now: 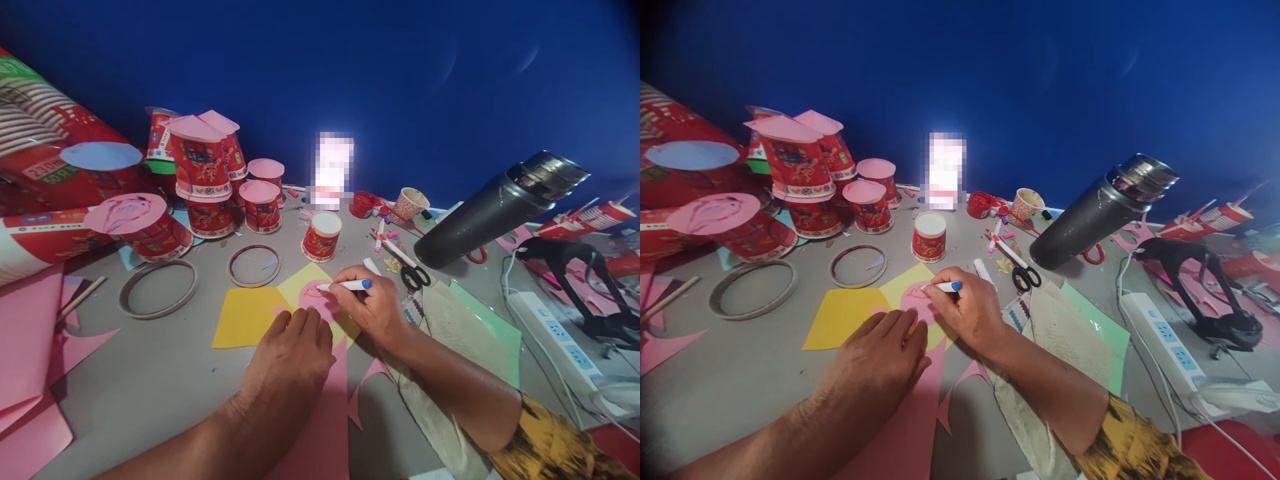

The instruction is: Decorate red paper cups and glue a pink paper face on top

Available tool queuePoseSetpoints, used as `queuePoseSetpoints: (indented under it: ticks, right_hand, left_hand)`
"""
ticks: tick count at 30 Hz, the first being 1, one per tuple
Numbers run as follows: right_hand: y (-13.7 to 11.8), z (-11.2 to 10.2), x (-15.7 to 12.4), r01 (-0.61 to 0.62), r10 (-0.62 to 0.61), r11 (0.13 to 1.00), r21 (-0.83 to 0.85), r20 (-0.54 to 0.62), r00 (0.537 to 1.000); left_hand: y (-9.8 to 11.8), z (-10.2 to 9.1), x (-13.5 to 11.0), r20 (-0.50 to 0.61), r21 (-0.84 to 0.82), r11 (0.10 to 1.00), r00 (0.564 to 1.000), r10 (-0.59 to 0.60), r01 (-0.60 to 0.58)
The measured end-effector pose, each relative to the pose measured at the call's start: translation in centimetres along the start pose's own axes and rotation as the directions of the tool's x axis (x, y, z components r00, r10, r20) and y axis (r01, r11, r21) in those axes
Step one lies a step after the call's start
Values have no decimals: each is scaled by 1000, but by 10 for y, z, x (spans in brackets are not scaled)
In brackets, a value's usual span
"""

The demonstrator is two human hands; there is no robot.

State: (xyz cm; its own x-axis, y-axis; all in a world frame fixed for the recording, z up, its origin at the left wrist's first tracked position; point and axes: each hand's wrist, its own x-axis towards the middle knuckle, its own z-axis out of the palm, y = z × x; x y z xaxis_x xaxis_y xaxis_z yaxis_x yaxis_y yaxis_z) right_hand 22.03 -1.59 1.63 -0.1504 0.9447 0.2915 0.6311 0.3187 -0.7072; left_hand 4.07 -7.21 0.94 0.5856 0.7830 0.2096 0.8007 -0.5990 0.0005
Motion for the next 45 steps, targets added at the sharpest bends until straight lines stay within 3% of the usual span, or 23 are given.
queuePoseSetpoints:
  ticks: [10,21,27,32,38,45]
  right_hand:
    - [-2,1,-1,10,-10,1000,4,17,1000]
    - [5,-7,0,-72,78,996,55,-110,991]
    - [7,-6,0,-69,80,983,168,-57,995]
    - [4,-4,-1,-46,45,990,135,11,999]
    - [11,-7,1,-91,101,987,130,-66,993]
    - [5,-4,1,-21,24,996,86,-32,999]
  left_hand:
    - [0,2,-1,-24,6,1000,1000,5,-5]
    - [0,2,0,2,11,1000,1000,0,0]
    - [-1,1,1,7,15,1000,1000,8,-8]
    - [-1,0,0,20,5,1000,1000,3,-3]
    - [-1,0,1,31,-4,1000,999,10,-10]
    - [0,1,1,30,-4,1000,1000,0,0]
